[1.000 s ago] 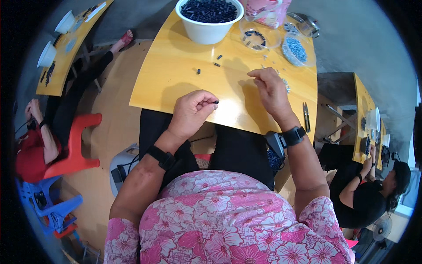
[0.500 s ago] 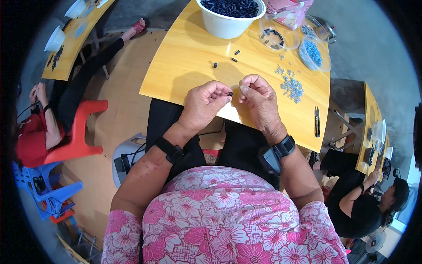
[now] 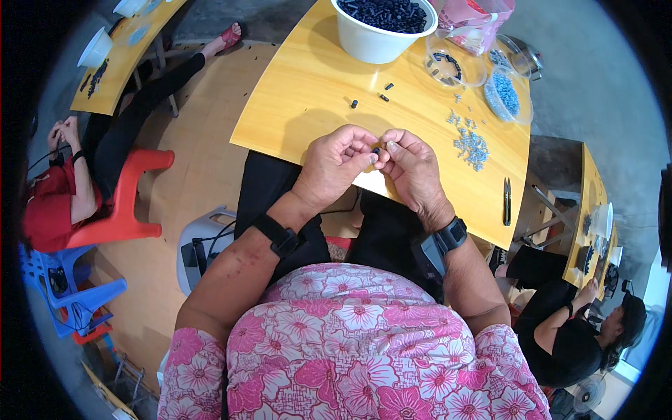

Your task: Manual assembly or sorting of small black plastic components.

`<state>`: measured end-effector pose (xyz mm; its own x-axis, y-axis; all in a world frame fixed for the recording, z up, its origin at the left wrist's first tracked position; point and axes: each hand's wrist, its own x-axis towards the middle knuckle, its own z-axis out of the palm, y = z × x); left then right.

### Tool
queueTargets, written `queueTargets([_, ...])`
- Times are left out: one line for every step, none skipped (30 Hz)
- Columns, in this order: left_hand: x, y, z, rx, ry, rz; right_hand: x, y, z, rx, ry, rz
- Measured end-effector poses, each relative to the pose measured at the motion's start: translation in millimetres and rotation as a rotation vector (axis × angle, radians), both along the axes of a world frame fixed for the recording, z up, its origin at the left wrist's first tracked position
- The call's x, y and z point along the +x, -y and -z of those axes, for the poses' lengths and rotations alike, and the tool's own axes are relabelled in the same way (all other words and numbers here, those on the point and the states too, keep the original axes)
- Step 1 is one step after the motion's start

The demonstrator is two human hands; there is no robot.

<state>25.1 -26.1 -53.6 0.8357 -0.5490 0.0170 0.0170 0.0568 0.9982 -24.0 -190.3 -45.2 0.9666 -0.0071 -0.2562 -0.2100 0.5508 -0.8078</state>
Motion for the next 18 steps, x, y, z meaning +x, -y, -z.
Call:
queueTargets([-0.1,-0.3,-1.3,0.001,-0.001,0.000,0.3,0.0,0.4,0.001,-0.001,0.000])
queueTargets([-0.3,-0.8,-3.0,0.039,0.013,-0.002,0.4,-0.1,0.8,0.012,0.011,0.002])
queueTargets([-0.5,-0.9,-5.0,0.076,0.028,-0.003,0.5,-0.2,0.7,0.023,0.023,0.005])
queueTargets([-0.4,-1.0,-3.8,0.076,0.028,-0.003,0.8,-0.2,1.5,0.023,0.023,0.005])
queueTargets([0.2,-1.1,-1.5,0.076,0.039,-0.005,1.2,-0.2,2.8,0.041,0.050,0.013])
queueTargets([0.4,-1.1,-0.9,0.076,0.050,-0.007,1.5,-0.5,3.7,0.059,0.078,0.021])
queueTargets([0.3,-1.1,-0.6,0.077,0.050,-0.007,1.6,-1.0,3.5,0.060,0.078,0.021])
queueTargets([0.0,-1.0,-0.5,0.052,0.056,-0.004,1.8,-1.6,3.0,0.081,0.094,0.047])
queueTargets([-0.4,-1.1,-1.1,0.028,0.061,0.000,1.7,-2.4,2.4,0.103,0.109,0.073])
queueTargets([-0.8,-1.4,-2.0,0.029,0.061,-0.001,1.4,-3.4,1.7,0.104,0.109,0.072])
queueTargets([-1.1,-1.6,-3.2,0.030,0.054,-0.005,0.9,-4.3,0.8,0.106,0.106,0.086])
queueTargets([-1.3,-1.6,-4.2,0.031,0.049,-0.009,0.5,-4.9,0.1,0.107,0.104,0.100])
queueTargets([-1.3,-1.5,-4.1,0.030,0.049,-0.009,0.2,-5.3,-0.1,0.107,0.105,0.100])
queueTargets([-1.2,-1.3,-3.5,0.034,0.044,-0.010,0.1,-5.5,-0.1,0.092,0.100,0.102])
queueTargets([-1.2,-1.4,-4.0,0.039,0.039,-0.011,0.0,-6.0,-0.2,0.078,0.096,0.103])
queueTargets([-1.3,-1.7,-4.6,0.039,0.040,-0.012,0.0,-6.3,-0.4,0.078,0.098,0.102])
queueTargets([-1.4,-2.0,-5.7,0.034,0.029,-0.013,0.0,-6.7,-0.5,0.053,0.080,0.099])
queueTargets([-1.1,-2.0,-6.2,0.029,0.017,-0.013,0.3,-6.9,-0.7,0.026,0.063,0.097])
